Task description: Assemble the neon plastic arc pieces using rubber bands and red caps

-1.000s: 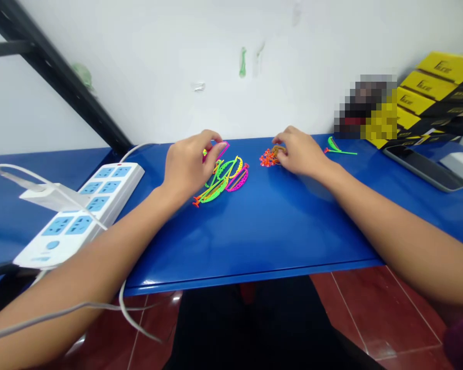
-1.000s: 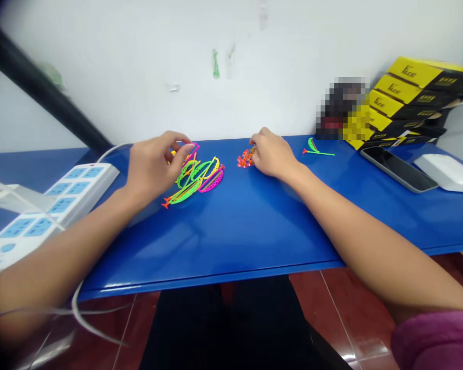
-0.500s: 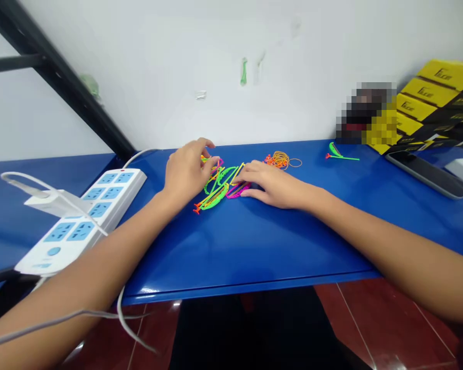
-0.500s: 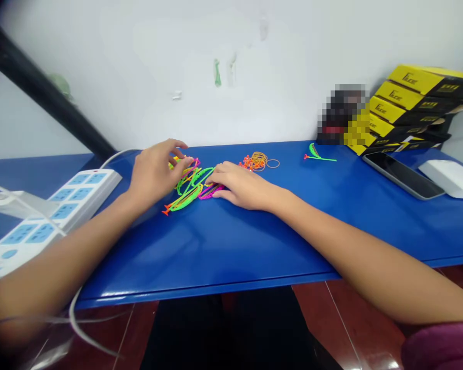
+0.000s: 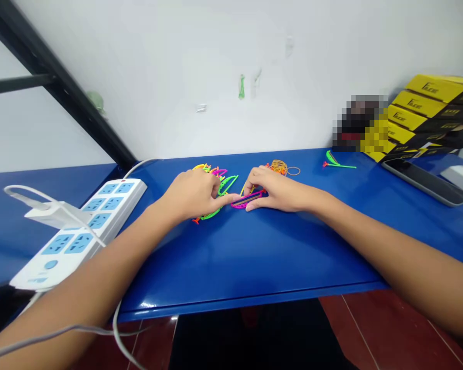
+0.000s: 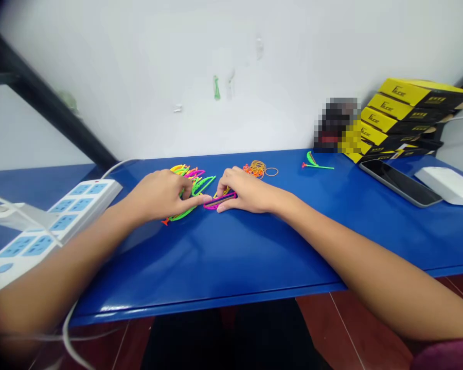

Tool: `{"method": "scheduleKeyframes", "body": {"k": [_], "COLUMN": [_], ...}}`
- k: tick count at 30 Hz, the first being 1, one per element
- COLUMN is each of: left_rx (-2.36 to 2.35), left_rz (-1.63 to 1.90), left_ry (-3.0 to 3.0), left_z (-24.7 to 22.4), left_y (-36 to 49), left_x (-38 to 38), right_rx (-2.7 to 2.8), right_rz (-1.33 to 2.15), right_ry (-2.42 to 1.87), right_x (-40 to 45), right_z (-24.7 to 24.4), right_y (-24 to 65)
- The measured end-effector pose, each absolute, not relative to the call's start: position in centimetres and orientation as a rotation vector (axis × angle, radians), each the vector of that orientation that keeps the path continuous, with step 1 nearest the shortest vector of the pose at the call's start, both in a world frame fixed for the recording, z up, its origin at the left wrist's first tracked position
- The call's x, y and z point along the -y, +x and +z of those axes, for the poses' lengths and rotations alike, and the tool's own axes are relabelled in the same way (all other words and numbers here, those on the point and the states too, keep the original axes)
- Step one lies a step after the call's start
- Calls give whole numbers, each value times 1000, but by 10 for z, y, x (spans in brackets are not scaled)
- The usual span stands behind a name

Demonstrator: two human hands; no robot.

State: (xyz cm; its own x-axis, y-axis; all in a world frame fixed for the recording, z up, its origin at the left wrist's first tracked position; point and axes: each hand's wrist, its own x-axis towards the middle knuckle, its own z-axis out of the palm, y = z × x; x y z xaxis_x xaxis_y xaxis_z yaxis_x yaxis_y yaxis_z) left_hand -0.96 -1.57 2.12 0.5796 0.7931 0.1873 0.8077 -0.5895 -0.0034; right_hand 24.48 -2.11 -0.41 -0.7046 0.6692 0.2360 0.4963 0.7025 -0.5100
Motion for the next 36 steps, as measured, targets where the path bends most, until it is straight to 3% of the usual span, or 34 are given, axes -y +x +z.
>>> {"method": "scheduleKeyframes", "body": {"k": [7,13,26,32,36], "left_rx": [1351,1306,1232,1188,1064], "left_rz": [-44,-35,42,87,-3], "left_ry": [-2933,-3033,-2826,-2731,-2773], "left_z": [24,27,29,34,25], "left_y": [-9,-6,-6,-4,4], "left_x": [21,26,29,37,48], "right_rx": [2548,2492,2159,1994,1916], "right_rz": [695,987,660,1104,1170], "right_ry": [-1004,-1031,-1241,-1361,-1317], "right_x": [21,22,7,11,13], "right_z": [5,11,2,-2,-11], "right_y": [249,251,258,254,246]}}
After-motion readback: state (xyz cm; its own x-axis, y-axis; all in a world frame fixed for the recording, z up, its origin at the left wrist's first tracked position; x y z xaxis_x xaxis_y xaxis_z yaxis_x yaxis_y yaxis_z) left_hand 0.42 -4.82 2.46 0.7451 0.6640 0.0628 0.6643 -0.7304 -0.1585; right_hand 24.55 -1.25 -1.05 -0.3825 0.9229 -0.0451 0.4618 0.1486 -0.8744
